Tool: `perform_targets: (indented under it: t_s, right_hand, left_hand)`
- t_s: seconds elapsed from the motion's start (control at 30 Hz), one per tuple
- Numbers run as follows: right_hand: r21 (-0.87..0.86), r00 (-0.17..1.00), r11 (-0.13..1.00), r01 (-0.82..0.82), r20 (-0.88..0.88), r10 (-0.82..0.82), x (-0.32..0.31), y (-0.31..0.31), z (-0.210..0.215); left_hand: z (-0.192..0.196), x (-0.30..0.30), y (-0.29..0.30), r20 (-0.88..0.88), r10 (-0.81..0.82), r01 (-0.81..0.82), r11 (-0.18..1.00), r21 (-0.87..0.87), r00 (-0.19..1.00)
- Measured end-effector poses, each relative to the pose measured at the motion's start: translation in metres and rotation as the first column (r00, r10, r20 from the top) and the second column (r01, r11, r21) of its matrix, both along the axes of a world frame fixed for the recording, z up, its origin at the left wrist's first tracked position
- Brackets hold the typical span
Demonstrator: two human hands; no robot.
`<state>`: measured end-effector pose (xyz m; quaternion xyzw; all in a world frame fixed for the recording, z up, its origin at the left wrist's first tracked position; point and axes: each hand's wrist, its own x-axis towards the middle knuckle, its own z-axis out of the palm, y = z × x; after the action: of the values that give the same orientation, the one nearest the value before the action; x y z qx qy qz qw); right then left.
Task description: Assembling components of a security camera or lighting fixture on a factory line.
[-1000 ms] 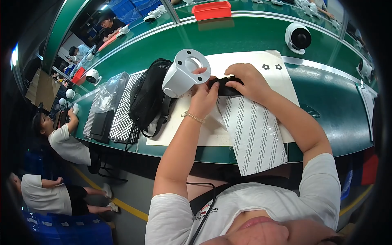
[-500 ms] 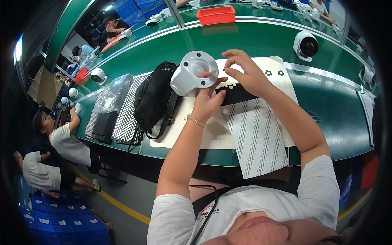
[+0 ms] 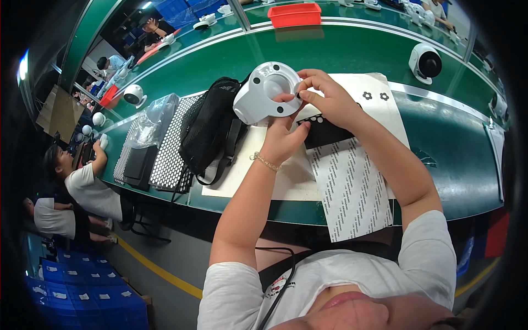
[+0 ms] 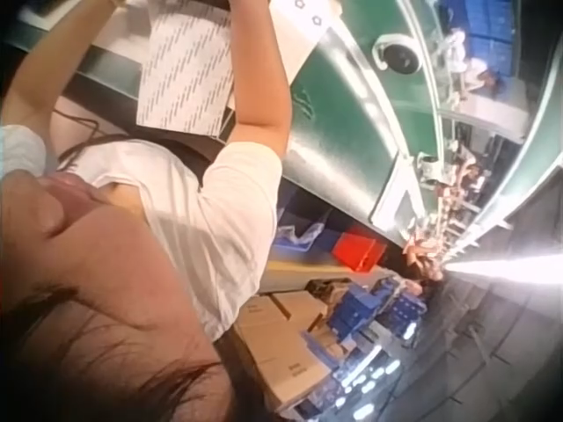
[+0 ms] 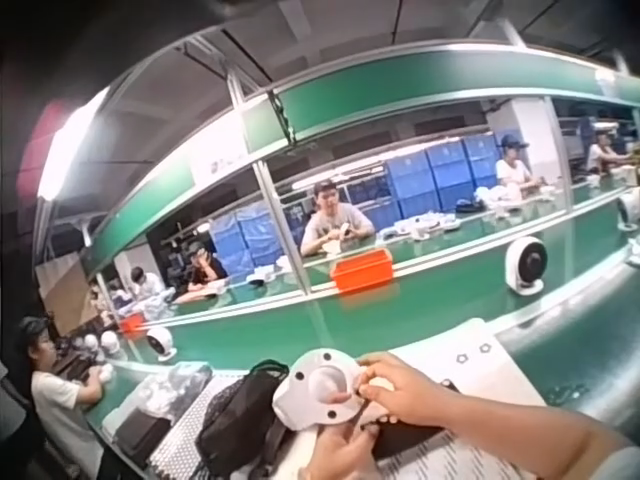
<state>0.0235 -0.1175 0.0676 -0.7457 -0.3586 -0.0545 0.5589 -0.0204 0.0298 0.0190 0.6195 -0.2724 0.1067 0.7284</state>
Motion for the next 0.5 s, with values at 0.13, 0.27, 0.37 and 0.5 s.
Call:
perform_targets:
  t_s: [0.13, 0.27, 0.37, 0.5]
  right_hand:
    - [0.017, 1.000, 1.000, 0.019, -0.021, -0.019, -0.0034, 0.0002, -0.0014]
    - [0.089, 0.992, 0.996, 0.020, -0.125, -0.009, -0.0084, 0.0014, 0.0014]
    - [0.110, 0.986, 0.994, 0.014, -0.165, 0.004, -0.0089, -0.0006, 0.0018]
    - [-0.029, 0.998, 0.997, 0.064, -0.022, -0.065, -0.0098, -0.0047, 0.0056]
  left_hand:
    - [-0.0011, -0.0007, 0.0001, 0.011, 0.004, -0.004, 0.999, 0.047, 1.000]
    - [0.0006, -0.0023, -0.0007, 0.005, 0.001, -0.002, 0.998, 0.057, 1.000]
    - [0.0009, -0.0035, -0.0024, 0.002, -0.005, 0.004, 0.999, 0.040, 1.000]
    - [0.0013, -0.0039, -0.0018, 0.001, 0.001, -0.001, 0.999, 0.039, 1.000]
